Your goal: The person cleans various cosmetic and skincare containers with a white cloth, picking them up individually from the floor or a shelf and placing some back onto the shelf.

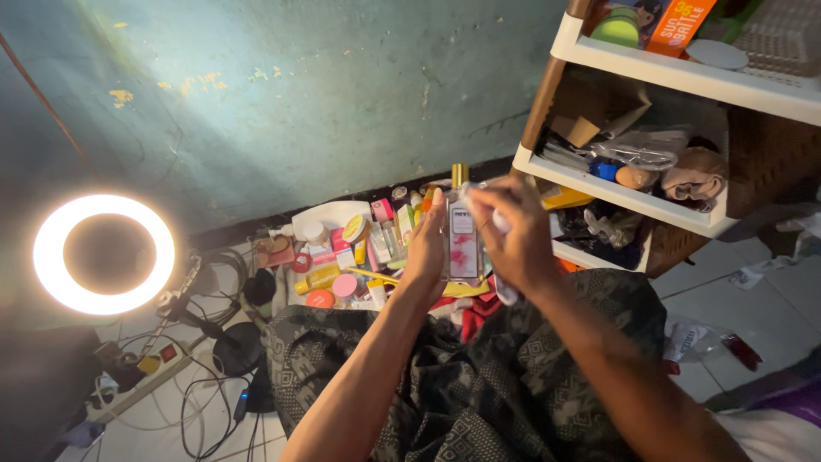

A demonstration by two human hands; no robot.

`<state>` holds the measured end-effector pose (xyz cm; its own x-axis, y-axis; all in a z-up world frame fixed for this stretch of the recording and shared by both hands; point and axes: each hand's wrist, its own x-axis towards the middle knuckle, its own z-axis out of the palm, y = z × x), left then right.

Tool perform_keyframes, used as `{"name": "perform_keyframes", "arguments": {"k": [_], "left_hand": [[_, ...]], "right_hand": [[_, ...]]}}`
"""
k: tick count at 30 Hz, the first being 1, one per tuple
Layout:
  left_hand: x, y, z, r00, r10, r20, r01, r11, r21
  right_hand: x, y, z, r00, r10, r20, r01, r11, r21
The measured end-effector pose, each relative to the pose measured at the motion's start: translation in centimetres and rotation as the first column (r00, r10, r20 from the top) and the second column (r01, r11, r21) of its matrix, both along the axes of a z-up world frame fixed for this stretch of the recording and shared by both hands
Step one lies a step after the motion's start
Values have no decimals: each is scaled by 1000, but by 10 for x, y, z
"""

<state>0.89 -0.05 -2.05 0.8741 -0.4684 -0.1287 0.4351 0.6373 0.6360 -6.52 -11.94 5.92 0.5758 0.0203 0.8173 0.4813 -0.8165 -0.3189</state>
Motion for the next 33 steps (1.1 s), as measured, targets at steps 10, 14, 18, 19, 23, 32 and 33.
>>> {"name": "perform_keyframes", "arguments": {"k": [10,14,18,19,23,32,33], "left_hand": [[-9,4,10,998,52,46,-53,998,22],[-9,8,18,993,113,43,-116,991,73],[1,13,8,989,117,92,-104,986,-134],[4,12,4,990,103,93,-90,987,-132],[2,10,-4,1000,13,15,-12,998,-69],[-5,0,-2,992,-127,11,127,977,-171],[-5,-1,-3,992,-127,-1,125,980,-156]], "right_hand": [[7,-10,-16,971,98,-216,-23,945,326],[1,2,-34,947,91,-307,17,943,333],[-27,18,-39,948,137,-288,-53,958,283],[-29,19,-36,965,146,-218,-91,966,243],[-27,24,-29,984,135,-120,-110,974,196],[0,0,-12,995,-1,-101,10,996,89],[2,-2,-11,994,-3,-109,13,996,86]]}}
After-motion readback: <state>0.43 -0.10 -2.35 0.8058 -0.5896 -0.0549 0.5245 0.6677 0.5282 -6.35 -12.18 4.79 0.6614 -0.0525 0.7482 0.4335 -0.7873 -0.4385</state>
